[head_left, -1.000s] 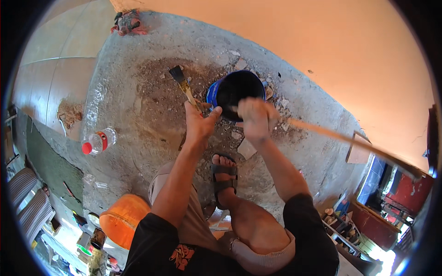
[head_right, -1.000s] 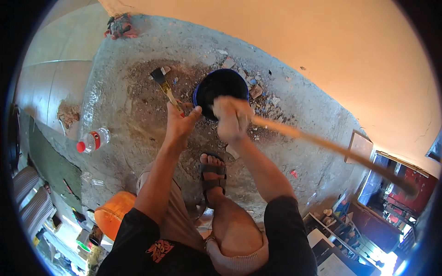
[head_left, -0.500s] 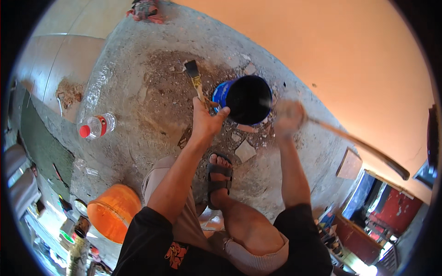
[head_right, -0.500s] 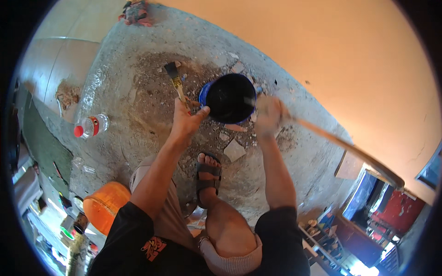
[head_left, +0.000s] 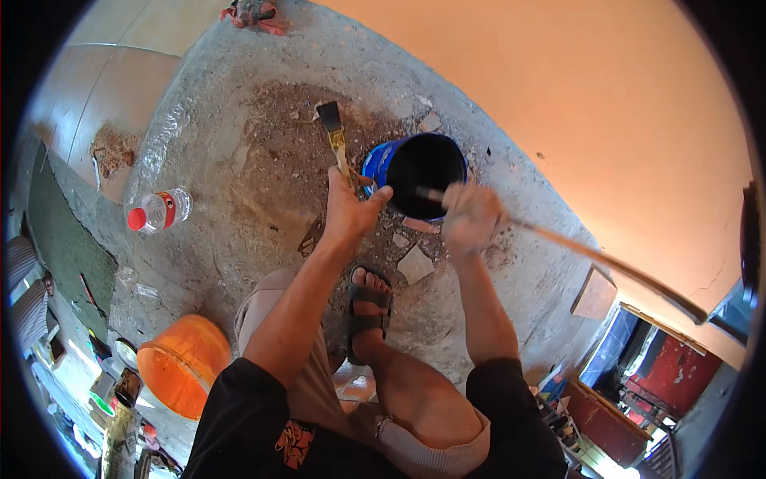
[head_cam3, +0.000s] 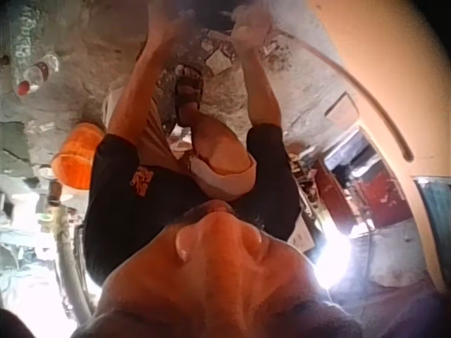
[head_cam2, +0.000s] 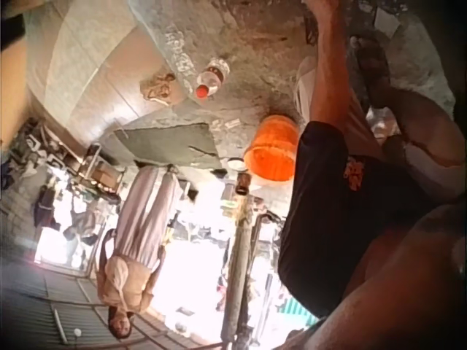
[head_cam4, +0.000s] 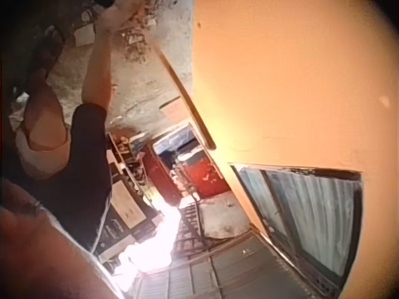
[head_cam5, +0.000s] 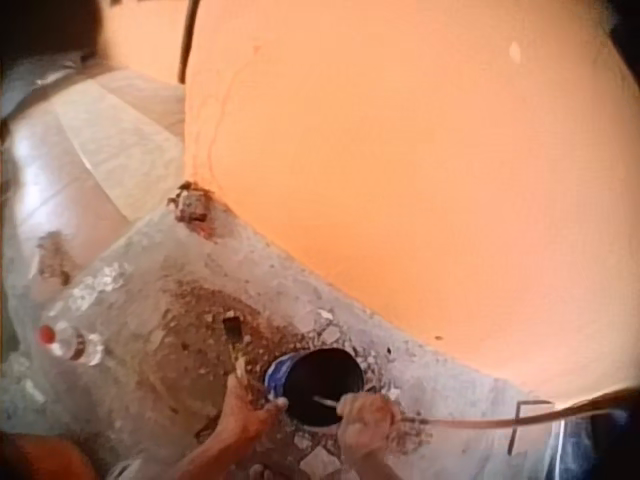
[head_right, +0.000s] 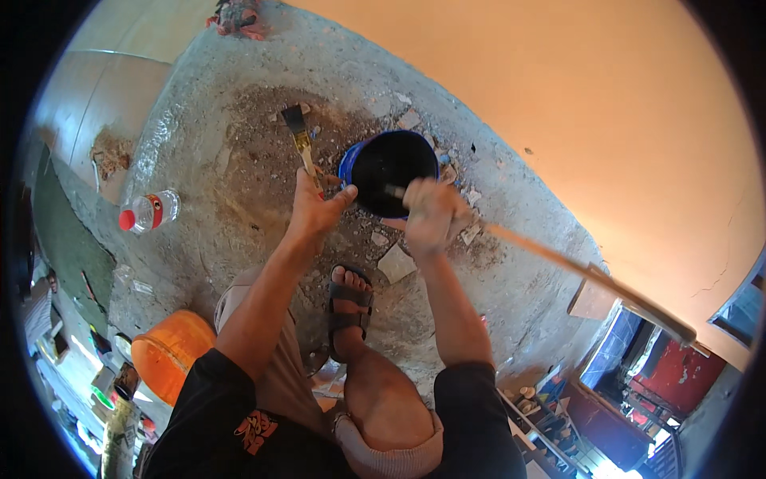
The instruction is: The person stirs a dark liquid in a bucket using a wooden stick, pours water from a bottle into the bucket, and then uses a brush to apply the mixture to a window frame.
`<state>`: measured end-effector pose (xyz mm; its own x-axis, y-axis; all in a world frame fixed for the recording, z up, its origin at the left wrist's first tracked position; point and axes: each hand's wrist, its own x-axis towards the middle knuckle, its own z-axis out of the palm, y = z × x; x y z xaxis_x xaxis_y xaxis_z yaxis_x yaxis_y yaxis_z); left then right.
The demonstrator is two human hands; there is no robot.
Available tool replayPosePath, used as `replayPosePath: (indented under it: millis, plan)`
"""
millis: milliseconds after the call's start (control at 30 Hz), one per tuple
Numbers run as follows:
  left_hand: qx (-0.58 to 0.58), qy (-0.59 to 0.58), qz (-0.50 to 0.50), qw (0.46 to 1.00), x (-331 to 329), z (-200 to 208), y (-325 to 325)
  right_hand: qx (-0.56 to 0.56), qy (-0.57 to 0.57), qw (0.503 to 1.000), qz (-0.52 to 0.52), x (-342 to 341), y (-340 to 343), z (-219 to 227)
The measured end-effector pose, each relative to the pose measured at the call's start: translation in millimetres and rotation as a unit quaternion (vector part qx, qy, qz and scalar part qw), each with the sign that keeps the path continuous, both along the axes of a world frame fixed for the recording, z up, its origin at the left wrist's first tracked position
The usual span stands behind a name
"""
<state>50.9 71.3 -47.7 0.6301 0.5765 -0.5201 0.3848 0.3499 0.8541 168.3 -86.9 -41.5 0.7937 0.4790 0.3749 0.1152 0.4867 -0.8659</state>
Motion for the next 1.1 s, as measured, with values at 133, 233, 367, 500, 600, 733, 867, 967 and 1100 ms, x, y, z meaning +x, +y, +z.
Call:
replayPosePath:
  millis: [133,233,367,500,600,733,867,967,1100]
  plan:
    - [-0.002,0.008,0.008,1.0,0,3,0,-0.008,-0.032,0.996,-0.078,-13,4,-6]
    - [-0.049,-0.013,0.018,0.999,0,1,-1,-0.013,-0.019,0.989,-0.143,-17,6,1]
    - [-0.017,0.0,0.004,1.0,1,-7,0,0.038,-0.031,0.999,-0.021,-14,10,17]
    - [-0.036,-0.001,0.001,0.999,-1,-14,-2,-0.156,-0.084,0.946,-0.271,11,16,20]
    - [-0.022,-0.022,0.011,0.999,0,-15,0,0.148,-0.112,0.979,0.086,11,11,9]
    - [-0.065,-0.011,0.005,0.998,2,-11,0,-0.188,-0.147,0.952,-0.189,-10,-5,7]
    - [-0.007,-0.026,0.012,1.0,-1,-7,0,-0.076,-0.087,0.966,-0.231,-13,-6,3]
    - [-0.019,-0.005,-0.004,1.0,2,-10,1,-0.096,-0.089,0.974,-0.186,12,0,-2]
    - [-0.08,-0.062,0.016,0.995,4,-16,1,-0.14,-0.116,0.942,-0.282,31,-13,-2]
